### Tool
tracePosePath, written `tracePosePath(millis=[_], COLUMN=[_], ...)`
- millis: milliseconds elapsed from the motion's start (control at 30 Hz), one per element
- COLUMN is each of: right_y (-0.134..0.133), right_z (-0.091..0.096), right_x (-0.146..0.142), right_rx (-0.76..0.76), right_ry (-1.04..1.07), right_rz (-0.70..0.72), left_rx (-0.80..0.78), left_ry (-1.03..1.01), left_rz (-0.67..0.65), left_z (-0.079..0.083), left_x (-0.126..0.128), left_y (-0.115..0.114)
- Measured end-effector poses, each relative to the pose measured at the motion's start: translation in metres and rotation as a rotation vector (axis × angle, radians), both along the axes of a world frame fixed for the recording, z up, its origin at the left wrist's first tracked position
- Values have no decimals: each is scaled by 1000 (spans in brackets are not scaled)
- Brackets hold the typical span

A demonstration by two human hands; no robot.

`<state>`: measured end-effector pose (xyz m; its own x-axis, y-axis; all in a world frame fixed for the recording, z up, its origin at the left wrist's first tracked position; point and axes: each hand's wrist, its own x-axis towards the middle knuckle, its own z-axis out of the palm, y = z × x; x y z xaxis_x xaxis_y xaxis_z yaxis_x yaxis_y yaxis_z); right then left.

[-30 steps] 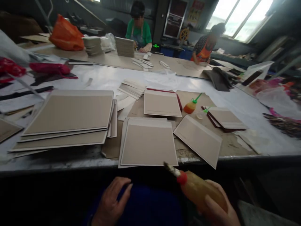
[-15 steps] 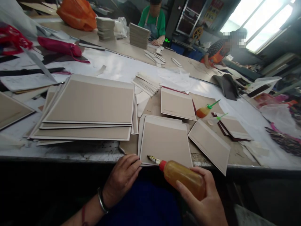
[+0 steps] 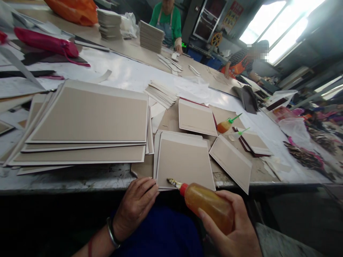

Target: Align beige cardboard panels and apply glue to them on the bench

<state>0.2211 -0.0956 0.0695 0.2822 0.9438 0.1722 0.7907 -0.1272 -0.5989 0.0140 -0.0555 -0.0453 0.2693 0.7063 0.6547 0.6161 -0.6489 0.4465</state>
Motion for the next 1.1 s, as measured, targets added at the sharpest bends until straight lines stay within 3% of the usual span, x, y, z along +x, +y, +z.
tracePosePath(millis=[133,333,600,800,967,1100], right_y=[0,1,-6,-6,-1,-3], right_z=[2,-3,5,3,-1,0], right_x=[6,10,17,18,7,9], right_rx=[42,7,-5,14,21,19], right_ry=[-66,-91,-81,-61,-17,-24], right_rz=[8,138,-46,-58,53,-13], left_rx=[8,15,2,16,27,16], left_ry=[-8,-1,-2,-2,9,20], left_rz=[2,8,-7,-17,-13,-13], left_z=[0,1,-3,-2,0,1], left_x=[0,0,0,1,1,1], left_y=[0,1,0,1,2,0])
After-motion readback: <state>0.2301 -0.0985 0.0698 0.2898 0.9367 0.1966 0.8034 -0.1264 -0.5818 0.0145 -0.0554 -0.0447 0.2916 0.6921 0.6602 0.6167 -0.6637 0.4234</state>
